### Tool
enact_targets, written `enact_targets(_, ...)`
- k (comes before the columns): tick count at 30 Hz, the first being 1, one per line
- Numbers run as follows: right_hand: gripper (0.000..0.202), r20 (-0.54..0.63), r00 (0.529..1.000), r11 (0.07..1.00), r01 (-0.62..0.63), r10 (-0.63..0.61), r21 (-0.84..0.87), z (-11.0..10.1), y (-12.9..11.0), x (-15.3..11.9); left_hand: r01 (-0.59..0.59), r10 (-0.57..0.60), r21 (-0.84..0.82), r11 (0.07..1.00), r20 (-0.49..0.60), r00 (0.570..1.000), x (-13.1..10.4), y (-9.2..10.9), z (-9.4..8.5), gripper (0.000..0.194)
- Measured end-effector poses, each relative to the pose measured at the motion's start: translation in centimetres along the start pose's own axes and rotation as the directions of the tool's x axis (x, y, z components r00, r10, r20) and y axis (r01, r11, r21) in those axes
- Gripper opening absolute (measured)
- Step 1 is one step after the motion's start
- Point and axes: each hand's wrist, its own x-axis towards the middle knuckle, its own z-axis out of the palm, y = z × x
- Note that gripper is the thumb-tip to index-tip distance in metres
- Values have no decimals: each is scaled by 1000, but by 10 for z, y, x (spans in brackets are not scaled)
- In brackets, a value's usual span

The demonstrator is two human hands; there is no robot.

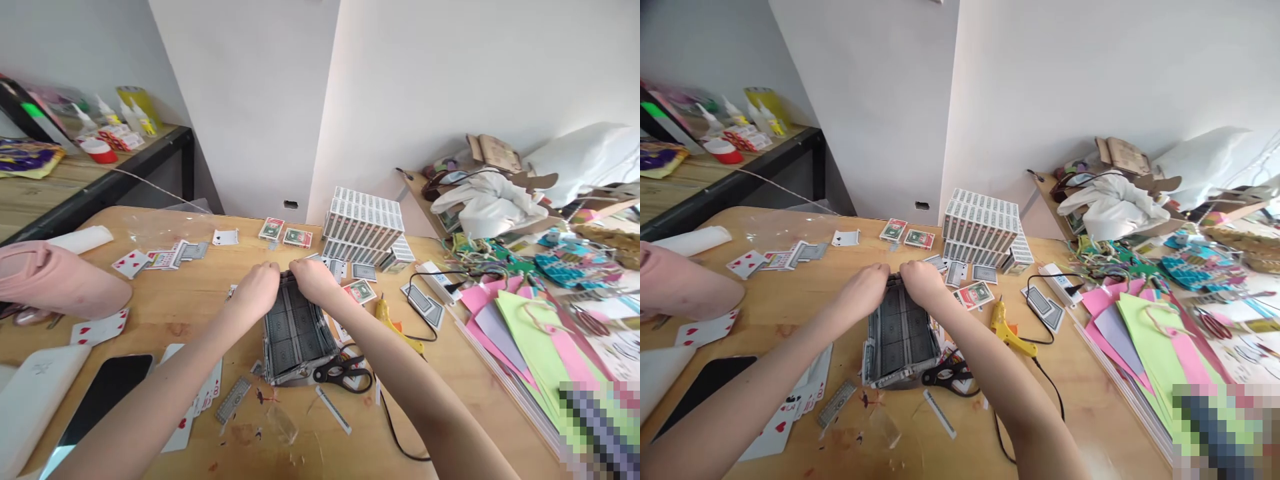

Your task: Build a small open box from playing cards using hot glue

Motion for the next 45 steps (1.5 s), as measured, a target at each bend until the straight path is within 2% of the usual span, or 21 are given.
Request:
enact_targets(7,28,23,999,999,36,-35,-30,-1,5,3,25,-26,11,1000,74,997,12,-6,0,30)
enact_targets(16,26,47,996,995,81,-78,-56,0,15,6,-18,18,92,996,0,1000,9,-14,-6,24)
enact_targets(25,25,38,997,996,71,-69,-52,2,17,7,-90,87,159,983,26,996,1,-3,-15,33)
enact_targets(33,24,12,997,997,77,-77,30,5,18,5,-55,48,160,986,49,998,6,-4,-15,27)
enact_targets(40,25,-37,997,989,71,-67,129,9,21,7,-118,118,137,983,7,993,10,-2,-14,25)
enact_targets(45,30,-50,997,980,63,-55,186,12,22,9,-97,99,110,989,-16,995,16,1,-8,25)
